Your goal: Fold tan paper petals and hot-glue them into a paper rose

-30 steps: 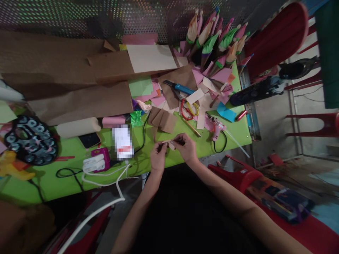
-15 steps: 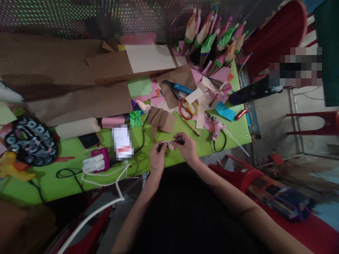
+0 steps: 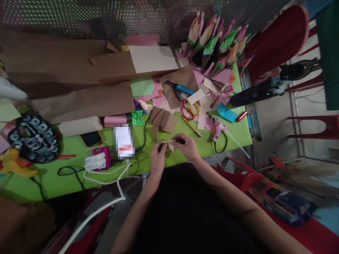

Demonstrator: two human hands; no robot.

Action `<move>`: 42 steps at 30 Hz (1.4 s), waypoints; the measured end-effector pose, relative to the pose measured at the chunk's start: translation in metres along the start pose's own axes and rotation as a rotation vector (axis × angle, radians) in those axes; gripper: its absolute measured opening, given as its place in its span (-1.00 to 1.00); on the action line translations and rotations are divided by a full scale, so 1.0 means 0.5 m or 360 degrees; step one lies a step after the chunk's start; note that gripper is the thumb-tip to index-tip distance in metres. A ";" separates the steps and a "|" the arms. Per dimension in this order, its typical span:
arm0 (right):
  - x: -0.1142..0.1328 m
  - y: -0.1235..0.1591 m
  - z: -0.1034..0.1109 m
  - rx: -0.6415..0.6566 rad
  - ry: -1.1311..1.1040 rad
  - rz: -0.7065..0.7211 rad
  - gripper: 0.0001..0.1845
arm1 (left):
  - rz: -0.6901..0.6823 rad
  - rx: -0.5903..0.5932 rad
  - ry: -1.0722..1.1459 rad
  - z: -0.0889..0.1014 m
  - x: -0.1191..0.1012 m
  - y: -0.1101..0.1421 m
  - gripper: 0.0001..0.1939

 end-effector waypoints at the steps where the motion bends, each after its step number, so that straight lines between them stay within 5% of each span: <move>1: -0.001 -0.002 -0.002 0.0033 -0.0025 -0.0007 -0.70 | -0.0006 0.0004 0.0001 0.000 -0.001 0.000 -0.74; 7: -0.017 -0.006 -0.011 0.0133 -0.0180 -0.0169 -0.64 | 0.0029 0.0036 0.0019 -0.005 -0.002 0.002 -0.74; 21: -0.011 -0.002 0.000 0.0050 -0.0113 -0.0110 -0.60 | 0.0092 0.0085 0.0064 -0.011 -0.009 0.009 -0.69; 42: -0.016 0.001 -0.007 0.0106 -0.0283 -0.0264 -0.66 | 0.0079 -0.0042 0.0117 0.001 -0.018 -0.001 -0.75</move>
Point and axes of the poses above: each hand's wrist, its own y-axis away from the middle knuckle, its own z-axis out of the back of the hand, x = y × z, the point moved 7 cm from there along -y, towards the middle knuckle, and after that the axes turned 10 degrees about -x, right-handed, at the moved point
